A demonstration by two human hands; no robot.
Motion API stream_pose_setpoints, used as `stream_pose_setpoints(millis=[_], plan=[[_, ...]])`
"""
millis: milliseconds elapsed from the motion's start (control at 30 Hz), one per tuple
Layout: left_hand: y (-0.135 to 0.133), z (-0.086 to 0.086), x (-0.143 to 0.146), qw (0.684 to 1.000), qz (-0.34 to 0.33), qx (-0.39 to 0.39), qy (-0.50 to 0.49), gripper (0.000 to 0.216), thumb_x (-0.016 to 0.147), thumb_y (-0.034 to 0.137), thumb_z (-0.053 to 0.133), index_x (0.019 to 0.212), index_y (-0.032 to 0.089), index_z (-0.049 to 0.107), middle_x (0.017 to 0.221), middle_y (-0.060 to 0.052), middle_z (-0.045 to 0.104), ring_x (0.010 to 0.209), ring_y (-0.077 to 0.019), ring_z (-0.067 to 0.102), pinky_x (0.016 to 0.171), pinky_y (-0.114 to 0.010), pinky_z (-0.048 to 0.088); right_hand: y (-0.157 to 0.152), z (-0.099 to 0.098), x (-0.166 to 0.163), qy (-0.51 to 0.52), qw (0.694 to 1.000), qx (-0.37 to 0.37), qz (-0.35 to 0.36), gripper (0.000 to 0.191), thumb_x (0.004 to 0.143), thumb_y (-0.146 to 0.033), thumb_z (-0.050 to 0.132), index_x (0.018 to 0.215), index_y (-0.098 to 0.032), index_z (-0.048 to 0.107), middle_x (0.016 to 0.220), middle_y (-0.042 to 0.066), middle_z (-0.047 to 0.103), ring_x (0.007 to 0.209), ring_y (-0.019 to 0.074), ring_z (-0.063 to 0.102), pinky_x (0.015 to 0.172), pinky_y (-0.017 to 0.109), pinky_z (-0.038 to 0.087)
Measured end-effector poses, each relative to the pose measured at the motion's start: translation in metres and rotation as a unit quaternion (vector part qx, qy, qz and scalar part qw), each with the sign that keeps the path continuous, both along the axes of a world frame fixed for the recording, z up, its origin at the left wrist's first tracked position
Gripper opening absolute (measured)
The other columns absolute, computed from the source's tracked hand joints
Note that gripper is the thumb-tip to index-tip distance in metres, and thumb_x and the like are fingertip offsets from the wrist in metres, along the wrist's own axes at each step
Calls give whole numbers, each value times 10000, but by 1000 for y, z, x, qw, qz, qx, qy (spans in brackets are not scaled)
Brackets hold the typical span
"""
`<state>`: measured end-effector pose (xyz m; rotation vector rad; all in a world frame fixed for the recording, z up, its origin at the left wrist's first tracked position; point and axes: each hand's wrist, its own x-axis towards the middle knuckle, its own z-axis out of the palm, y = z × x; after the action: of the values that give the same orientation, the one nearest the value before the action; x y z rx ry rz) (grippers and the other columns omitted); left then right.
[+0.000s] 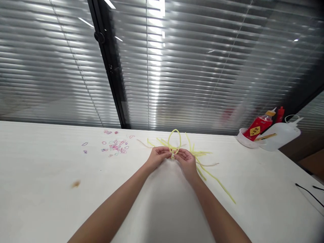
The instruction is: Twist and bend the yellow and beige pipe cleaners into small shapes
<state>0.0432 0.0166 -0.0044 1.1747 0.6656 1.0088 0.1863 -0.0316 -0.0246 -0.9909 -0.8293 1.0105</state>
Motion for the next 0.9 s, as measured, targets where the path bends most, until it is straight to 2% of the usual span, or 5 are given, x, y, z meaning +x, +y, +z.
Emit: stream_pose_setpoints(millis=[233, 500, 700, 900], plan=[[0, 0, -1, 1000, -24, 2, 9, 183, 627, 248, 765, 783, 155, 740, 712, -75, 715, 598, -144, 614, 609, -262, 473, 2, -4, 1, -2, 1000, -2, 20, 312, 592, -269, 781, 855, -155, 659, 804, 69, 723, 709, 186, 672, 685, 323, 547], [2, -4, 0, 999, -31, -14, 15, 213, 631, 261, 768, 809, 149, 731, 729, -88, 725, 619, -166, 645, 629, -281, 496, 0, -4, 0, 10, 999, -14, 39, 275, 615, -242, 777, 859, -150, 690, 776, 61, 734, 661, 159, 660, 657, 286, 530], [1, -1, 0, 999, -38, 3, 27, 169, 637, 280, 766, 674, 129, 701, 661, -74, 702, 607, -165, 649, 618, -271, 509, 0, -4, 0, 1, 999, -12, 44, 259, 621, -255, 773, 851, -159, 703, 730, 41, 725, 633, 157, 652, 651, 296, 533], [3, -6, 1, 997, -71, 9, 11, 217, 675, 296, 743, 747, 102, 679, 687, -55, 697, 614, -163, 653, 619, -289, 532, 2, -7, 1, -7, 999, -10, 37, 238, 609, -254, 783, 814, -163, 704, 690, 18, 705, 554, 115, 602, 575, 247, 502]])
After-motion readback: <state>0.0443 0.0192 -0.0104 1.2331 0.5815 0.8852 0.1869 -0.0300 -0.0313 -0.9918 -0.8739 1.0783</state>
